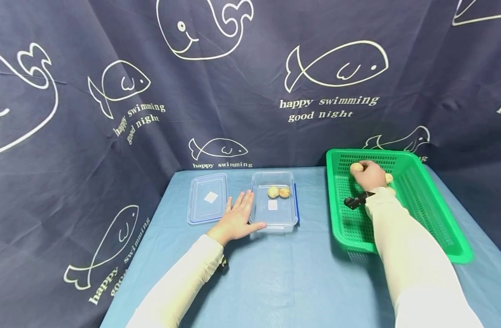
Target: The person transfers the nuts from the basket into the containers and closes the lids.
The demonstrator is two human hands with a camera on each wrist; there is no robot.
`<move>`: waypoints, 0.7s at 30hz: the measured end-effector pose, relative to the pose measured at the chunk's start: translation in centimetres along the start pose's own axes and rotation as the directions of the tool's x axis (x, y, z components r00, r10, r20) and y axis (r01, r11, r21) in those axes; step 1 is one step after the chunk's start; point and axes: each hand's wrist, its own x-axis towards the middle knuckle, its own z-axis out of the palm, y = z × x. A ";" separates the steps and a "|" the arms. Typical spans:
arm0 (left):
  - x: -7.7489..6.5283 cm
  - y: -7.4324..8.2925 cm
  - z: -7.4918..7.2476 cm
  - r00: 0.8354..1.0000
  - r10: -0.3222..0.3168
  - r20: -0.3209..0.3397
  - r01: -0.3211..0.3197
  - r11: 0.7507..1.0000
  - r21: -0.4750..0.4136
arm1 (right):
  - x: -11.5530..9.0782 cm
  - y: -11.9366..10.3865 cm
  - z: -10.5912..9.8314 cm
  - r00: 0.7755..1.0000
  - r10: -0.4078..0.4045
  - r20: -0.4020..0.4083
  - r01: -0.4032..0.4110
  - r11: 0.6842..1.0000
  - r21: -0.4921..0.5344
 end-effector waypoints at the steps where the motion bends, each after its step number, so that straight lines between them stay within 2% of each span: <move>1: 0.0 0.0 0.0 1.000 -0.002 0.005 0.002 1.000 0.005 | 0.0 -0.3 0.0 1.000 -0.006 -0.002 0.006 1.000 0.001; 10: -0.2 0.0 -0.3 1.000 -0.001 0.007 0.001 1.000 0.012 | 0.1 -3.8 0.3 0.994 -0.095 -0.057 0.096 0.995 0.015; 21: -0.2 0.4 -0.7 1.000 0.000 0.019 0.000 1.000 0.015 | -0.2 -7.6 0.4 0.982 -0.152 -0.113 0.156 0.987 0.029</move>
